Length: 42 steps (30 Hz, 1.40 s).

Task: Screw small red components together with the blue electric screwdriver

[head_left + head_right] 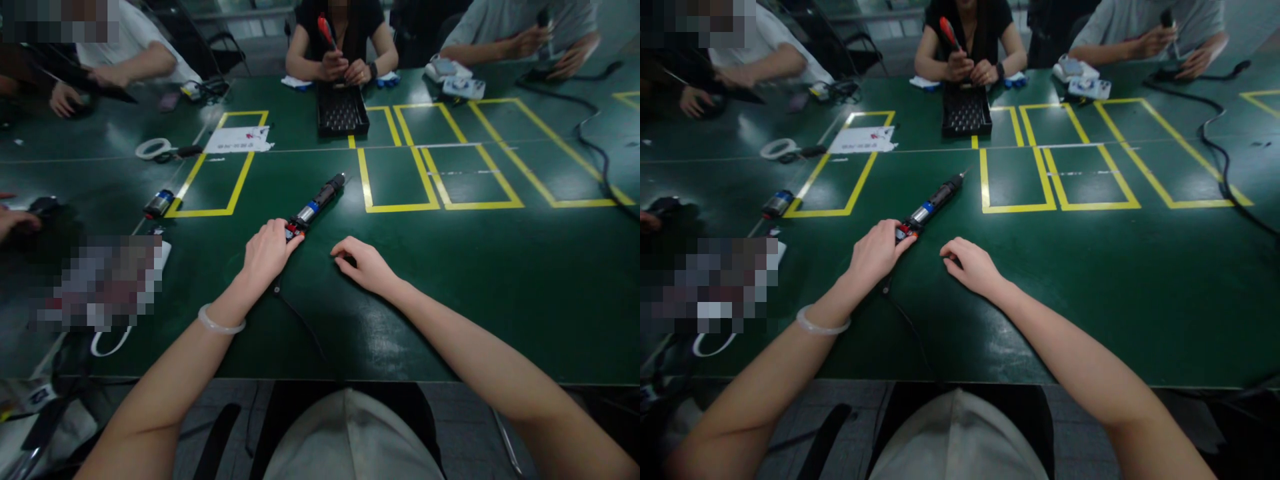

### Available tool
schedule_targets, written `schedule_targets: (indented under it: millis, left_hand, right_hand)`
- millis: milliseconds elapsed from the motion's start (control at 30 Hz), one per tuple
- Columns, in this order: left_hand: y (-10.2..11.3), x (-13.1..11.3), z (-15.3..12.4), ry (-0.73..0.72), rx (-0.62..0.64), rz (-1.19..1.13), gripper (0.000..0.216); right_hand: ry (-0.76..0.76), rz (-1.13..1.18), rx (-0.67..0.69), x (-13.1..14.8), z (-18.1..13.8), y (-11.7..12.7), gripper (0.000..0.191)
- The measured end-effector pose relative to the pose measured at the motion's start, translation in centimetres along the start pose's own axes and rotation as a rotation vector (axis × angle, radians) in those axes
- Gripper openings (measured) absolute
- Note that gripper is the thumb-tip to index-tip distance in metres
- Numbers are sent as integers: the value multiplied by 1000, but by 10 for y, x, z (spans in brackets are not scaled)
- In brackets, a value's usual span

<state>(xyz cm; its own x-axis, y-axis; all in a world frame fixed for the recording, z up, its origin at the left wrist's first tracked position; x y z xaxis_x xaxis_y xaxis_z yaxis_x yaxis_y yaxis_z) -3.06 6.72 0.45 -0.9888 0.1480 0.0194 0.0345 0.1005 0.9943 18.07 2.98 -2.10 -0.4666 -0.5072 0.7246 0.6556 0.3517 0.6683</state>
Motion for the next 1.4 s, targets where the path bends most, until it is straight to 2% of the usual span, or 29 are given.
schedule_targets:
  millis: [367, 500, 600, 700, 900, 1167, 1233, 1300, 1400]
  left_hand:
    - [-3, 96, 42, 333, -124, -185, 51]
    - [-4, 115, 42, 341, -228, -189, 52]
    - [-2, 114, 38, 260, -306, -152, 44]
    - [-1, 108, 38, 211, -284, -91, 36]
    - [-1, 104, 46, 253, -238, -113, 36]
    - [1, 102, 44, 264, -307, -61, 40]
    - [5, 97, 41, 220, -356, -83, 40]
    - [7, 87, 37, 129, -372, -202, 40]
    - [4, 56, 30, -127, -231, -515, 40]
  right_hand:
    - [4, -23, 44, -2, 0, 0, 10]
    - [5, -28, 52, -1, 1, -1, 10]
    - [7, -35, 55, -1, 1, -1, 10]
    - [14, -41, 53, -2, 1, -1, 10]
    - [20, -49, 48, -4, 0, -2, 10]
    - [31, -48, 44, -3, 0, -2, 10]
    - [31, -44, 44, -3, 0, -2, 10]
    - [34, -39, 44, -2, 0, -2, 10]
    - [38, 2, 38, -1, 0, -2, 11]
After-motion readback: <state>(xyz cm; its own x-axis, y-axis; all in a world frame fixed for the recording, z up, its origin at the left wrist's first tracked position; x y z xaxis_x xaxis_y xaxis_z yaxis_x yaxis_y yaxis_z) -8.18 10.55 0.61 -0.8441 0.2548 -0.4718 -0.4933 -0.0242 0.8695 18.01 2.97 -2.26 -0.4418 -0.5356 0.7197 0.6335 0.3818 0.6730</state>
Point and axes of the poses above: each hand's wrist, its own z-axis towards the middle knuckle, its own y-axis out of the back of the hand, x = y × z, the point moved 4 cm from there along z, towards the middle knuckle, and after that the axes turned 11 degrees about x, right-handed, at the moved point
